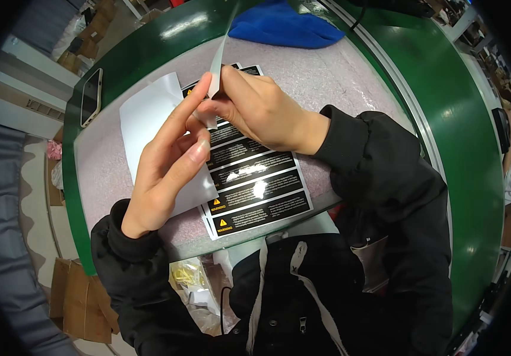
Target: The person labels plastic covers by peeling warning stickers and protective film from sheets, applying them onto the plastic parts by hand, and moving the finished covers down the assembly line.
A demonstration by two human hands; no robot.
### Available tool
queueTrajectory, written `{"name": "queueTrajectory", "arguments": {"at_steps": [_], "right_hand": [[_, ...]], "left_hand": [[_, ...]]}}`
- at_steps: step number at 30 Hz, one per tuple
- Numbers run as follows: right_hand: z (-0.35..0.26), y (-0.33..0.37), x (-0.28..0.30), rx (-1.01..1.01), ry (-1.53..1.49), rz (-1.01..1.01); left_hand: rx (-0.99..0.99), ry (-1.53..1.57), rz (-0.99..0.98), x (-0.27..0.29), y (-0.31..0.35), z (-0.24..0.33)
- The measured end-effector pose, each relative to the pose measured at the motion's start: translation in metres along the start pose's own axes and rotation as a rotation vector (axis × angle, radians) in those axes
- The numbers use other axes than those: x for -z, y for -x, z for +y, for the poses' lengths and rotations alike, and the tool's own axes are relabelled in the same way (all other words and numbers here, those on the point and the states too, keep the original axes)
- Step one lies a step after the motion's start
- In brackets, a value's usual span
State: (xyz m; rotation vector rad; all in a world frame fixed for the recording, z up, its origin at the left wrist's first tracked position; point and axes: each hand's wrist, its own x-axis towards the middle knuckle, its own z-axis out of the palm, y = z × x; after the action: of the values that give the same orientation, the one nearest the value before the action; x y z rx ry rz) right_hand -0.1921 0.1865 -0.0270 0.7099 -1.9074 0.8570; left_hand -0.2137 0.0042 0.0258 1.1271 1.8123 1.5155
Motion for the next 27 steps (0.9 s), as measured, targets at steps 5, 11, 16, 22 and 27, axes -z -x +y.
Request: {"name": "queueTrajectory", "arguments": {"at_steps": [5, 11, 16, 22, 27], "right_hand": [[0.002, 0.0, 0.0, 0.159, 0.09, -0.072], [-0.005, 0.0, 0.002, 0.073, 0.115, 0.053], [-0.008, -0.002, 0.001, -0.141, -0.003, 0.054], [-0.005, -0.005, 0.006, -0.139, 0.021, 0.107], [-0.004, -0.005, 0.009, -0.141, -0.085, 0.003]], "left_hand": [[0.025, 0.038, 0.051, -0.005, 0.004, -0.006], [-0.096, 0.093, -0.053, 0.008, 0.007, -0.016], [-0.254, 0.15, -0.046, 0.02, 0.008, -0.015], [-0.35, 0.102, 0.219, 0.004, 0.005, -0.018], [-0.221, 0.121, 0.148, -0.007, 0.009, -0.025]]}}
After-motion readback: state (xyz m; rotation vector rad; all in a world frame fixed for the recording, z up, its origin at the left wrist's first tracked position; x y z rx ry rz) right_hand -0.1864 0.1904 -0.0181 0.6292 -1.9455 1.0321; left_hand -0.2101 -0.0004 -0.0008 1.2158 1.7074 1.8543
